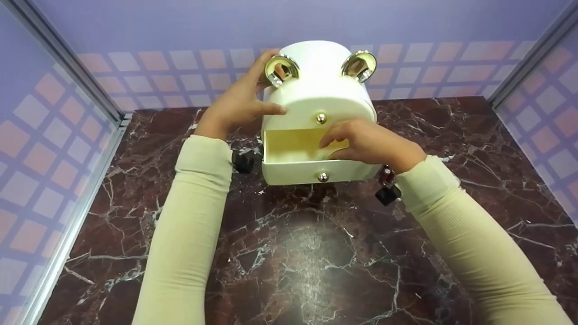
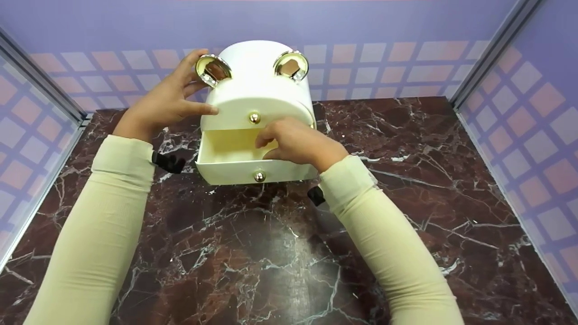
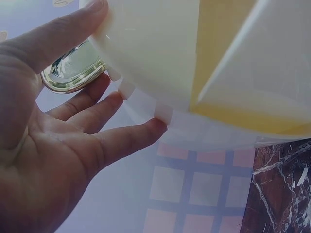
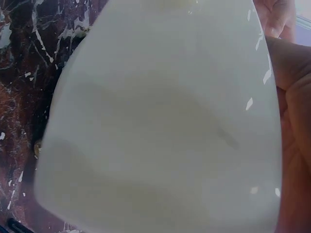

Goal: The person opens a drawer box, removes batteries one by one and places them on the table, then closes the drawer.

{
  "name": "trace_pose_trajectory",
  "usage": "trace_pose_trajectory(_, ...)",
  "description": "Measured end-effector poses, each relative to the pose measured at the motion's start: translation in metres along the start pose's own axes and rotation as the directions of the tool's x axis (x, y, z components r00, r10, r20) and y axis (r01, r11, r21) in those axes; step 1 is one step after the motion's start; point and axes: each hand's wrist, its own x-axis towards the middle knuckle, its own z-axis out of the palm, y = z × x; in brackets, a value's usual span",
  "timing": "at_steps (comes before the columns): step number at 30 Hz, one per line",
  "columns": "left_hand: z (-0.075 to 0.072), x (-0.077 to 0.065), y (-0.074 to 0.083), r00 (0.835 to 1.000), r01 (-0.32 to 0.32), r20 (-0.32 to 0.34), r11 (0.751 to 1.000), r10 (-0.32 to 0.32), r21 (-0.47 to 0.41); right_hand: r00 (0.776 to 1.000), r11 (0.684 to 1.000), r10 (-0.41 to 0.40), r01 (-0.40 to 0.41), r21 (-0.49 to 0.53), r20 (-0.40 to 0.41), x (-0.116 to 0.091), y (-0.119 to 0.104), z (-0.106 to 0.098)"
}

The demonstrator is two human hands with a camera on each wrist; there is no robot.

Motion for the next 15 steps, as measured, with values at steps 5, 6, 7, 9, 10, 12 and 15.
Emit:
trace_pose_trajectory(5, 0.0, 0.0, -0.002, 1.0, -0.003, 0.0, 1.0, 0.003, -0.018, 0.993, 0.997, 0.052, -0.058, 0.055, 0.108, 0.011, 0.003, 0.001)
trace_pose_trajectory(6, 0.0, 0.001, -0.003, 1.0, -0.007, 0.001, 1.0, 0.007, -0.025, 0.99, 0.996, 0.056, -0.065, 0.067, 0.132, 0.013, 0.004, 0.002)
trace_pose_trajectory(7, 0.0, 0.002, -0.004, 1.0, -0.011, 0.001, 0.999, 0.011, -0.03, 0.986, 0.994, 0.063, -0.075, 0.073, 0.155, 0.015, 0.005, 0.003)
trace_pose_trajectory(9, 0.001, 0.005, -0.008, 1.0, -0.018, 0.004, 0.999, 0.018, -0.04, 0.977, 0.992, 0.073, -0.091, 0.086, 0.201, 0.018, 0.007, 0.004)
trace_pose_trajectory(10, 0.001, 0.006, -0.008, 1.0, -0.018, 0.004, 0.999, 0.018, -0.035, 0.972, 0.992, 0.075, -0.097, 0.086, 0.223, 0.02, 0.008, 0.004)
trace_pose_trajectory(12, 0.001, 0.006, -0.009, 1.0, -0.013, 0.002, 1.0, 0.013, -0.026, 0.962, 0.991, 0.083, -0.108, 0.084, 0.261, 0.022, 0.008, 0.004)
trace_pose_trajectory(15, 0.002, 0.007, -0.008, 1.0, -0.006, 0.001, 1.0, 0.006, -0.017, 0.949, 0.991, 0.079, -0.107, 0.075, 0.306, 0.025, 0.008, 0.004)
